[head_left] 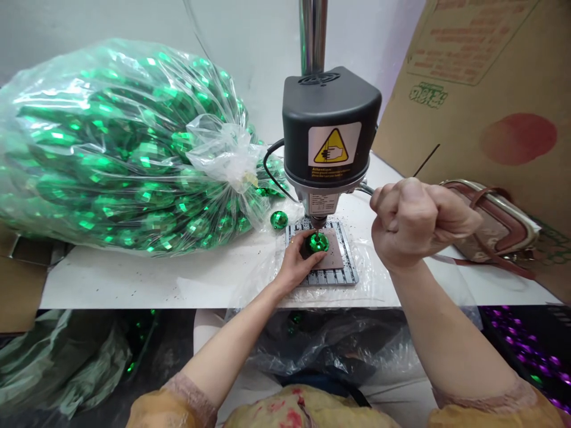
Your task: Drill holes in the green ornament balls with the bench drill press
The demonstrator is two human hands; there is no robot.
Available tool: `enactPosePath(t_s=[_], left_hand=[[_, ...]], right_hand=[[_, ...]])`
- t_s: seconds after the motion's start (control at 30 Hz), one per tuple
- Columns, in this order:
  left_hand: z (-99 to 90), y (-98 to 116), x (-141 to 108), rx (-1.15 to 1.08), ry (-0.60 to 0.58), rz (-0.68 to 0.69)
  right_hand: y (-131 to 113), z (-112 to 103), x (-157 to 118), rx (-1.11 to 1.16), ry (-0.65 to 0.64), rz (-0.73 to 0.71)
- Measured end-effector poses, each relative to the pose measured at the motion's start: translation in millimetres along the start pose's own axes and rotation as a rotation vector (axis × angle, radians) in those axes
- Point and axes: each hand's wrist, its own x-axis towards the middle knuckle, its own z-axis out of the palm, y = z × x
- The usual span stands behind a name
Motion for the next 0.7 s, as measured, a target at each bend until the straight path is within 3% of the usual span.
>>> enactPosePath(t_s=[0.27,0.57,0.7], left_hand=[[0.4,-2,0,-0.011,0.004,0.01],[0.4,-2,0,-0.007,0.002,0.011],[0.4,-2,0,-0.021,0.004,-0.005]], right_hand=[[7,-7,-9,0.032,0.025,-0.093],[10,-14,-20,0.055,-0.066,-0.137],[-1,-4,-9,-0.009,0.019,-0.023]])
